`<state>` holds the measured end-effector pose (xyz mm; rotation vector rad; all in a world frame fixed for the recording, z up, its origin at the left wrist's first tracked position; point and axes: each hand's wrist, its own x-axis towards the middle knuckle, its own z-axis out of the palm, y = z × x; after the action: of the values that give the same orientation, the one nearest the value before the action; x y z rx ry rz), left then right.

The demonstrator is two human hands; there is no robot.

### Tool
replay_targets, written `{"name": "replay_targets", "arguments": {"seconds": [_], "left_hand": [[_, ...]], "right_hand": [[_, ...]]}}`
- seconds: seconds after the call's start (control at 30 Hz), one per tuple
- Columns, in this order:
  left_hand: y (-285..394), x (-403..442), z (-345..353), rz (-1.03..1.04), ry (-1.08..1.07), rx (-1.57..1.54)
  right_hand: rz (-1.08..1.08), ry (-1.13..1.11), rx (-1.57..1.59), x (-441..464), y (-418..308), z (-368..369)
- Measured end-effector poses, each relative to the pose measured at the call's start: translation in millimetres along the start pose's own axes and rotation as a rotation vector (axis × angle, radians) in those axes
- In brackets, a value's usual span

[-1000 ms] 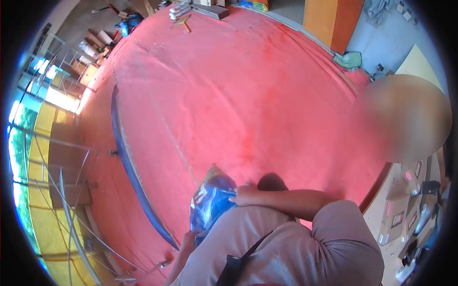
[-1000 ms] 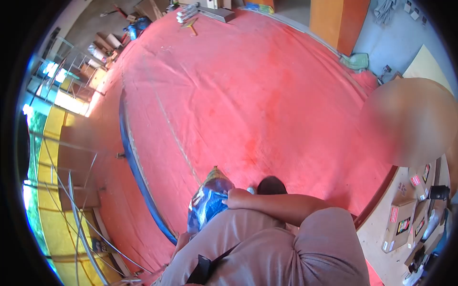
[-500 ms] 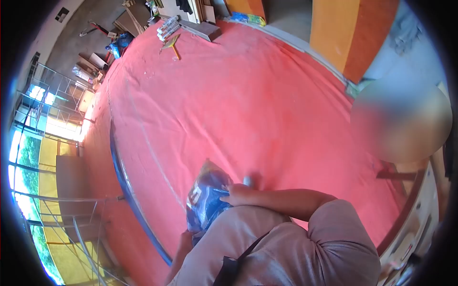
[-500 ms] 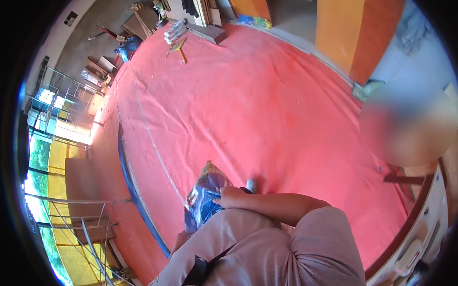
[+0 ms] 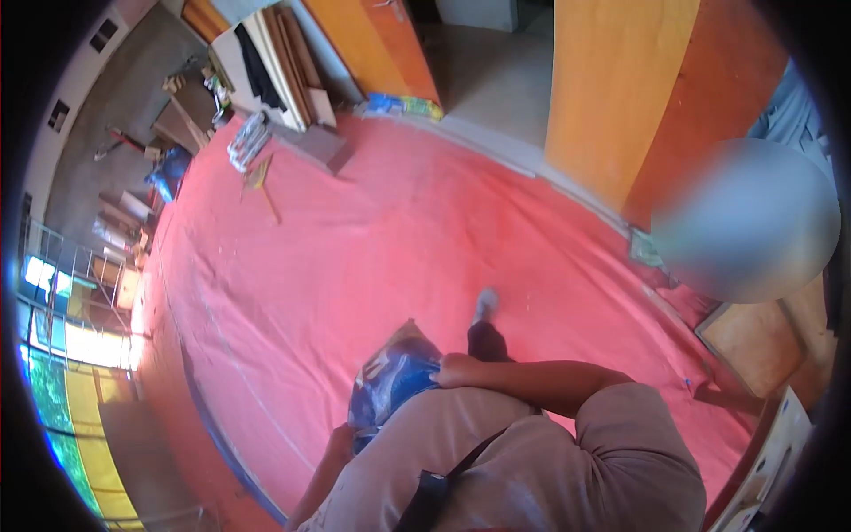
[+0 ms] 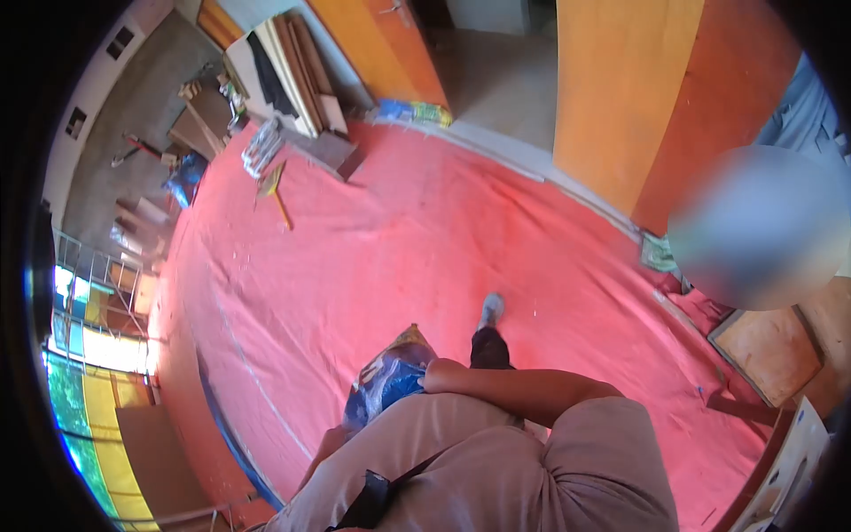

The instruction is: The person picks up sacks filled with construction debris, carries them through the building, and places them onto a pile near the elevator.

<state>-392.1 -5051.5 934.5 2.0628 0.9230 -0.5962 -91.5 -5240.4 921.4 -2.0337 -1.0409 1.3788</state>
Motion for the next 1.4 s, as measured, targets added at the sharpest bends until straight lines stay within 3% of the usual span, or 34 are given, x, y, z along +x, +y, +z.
{"name": "replay_targets", "arguments": {"seconds": [0.1,0.13,0.2,0.3,0.37,0.47,0.6,0.67,0.77,0.87,0.97,1.03,1.13,1.27,1.3,1.4], "left_hand": [[66.7,104.9,-61.9,0.390,0.021,0.319],[79.4,141.3,-70.3,0.211,0.003,0.381],[154.9,179.6,-100.6,0.159,0.029,0.361],[246.9,233.3,-151.2,0.370,0.022,0.307],[271.5,294.4,-169.2,0.169,0.068,-0.258],[330.4,404.8,-209.8,0.061,0.054,-0.555],[426.1,538.8,-278.9,0.011,-0.021,-0.608],[475.4,586.3,-308.1,-0.203,-0.069,-0.655],[546.5,660.5,-346.2,-0.253,-0.019,-0.578],[625.0,728.2,-371.9,-0.319,-0.012,-0.736],[694.7,784.3,-392.8,-0.127,-0.055,-0.509],[695.4,825.6,-392.0,0.103,-0.013,-0.395],[767.5,853.9,-406.3,0.103,-0.007,-0.410],[801.5,962.6,-410.3,0.129,0.112,-0.719],[828.3,982.2,-420.6,0.199,0.104,-0.675],[875.7,1052.9,-438.9,0.113,0.067,-0.623]], "right_hand": [[0.005,-0.022,-0.079,80.1,35.2,-99.5],[-0.057,0.030,-0.040,102.6,50.8,-126.8],[-0.149,0.056,0.037,133.7,51.5,-196.3],[-0.109,0.112,0.073,165.3,27.6,-305.2],[-0.075,0.112,0.028,204.8,35.0,-362.3],[0.014,0.132,0.004,255.6,60.2,-462.0],[0.114,0.207,0.011,322.0,87.1,-580.1],[0.056,0.260,-0.031,348.9,96.6,-628.7],[0.146,0.115,-0.034,386.3,98.6,-727.6],[0.133,0.091,-0.097,403.7,101.8,-836.2],[0.092,0.074,-0.116,453.3,135.8,-922.3],[0.010,0.078,-0.191,494.0,152.4,-970.0],[0.086,-0.044,-0.181,502.5,124.2,-1078.4],[0.093,-0.044,-0.321,559.5,151.7,-1182.6],[0.119,-0.052,-0.327,573.1,164.1,-1206.0],[0.241,-0.037,-0.263,616.0,193.9,-1279.8]]}}
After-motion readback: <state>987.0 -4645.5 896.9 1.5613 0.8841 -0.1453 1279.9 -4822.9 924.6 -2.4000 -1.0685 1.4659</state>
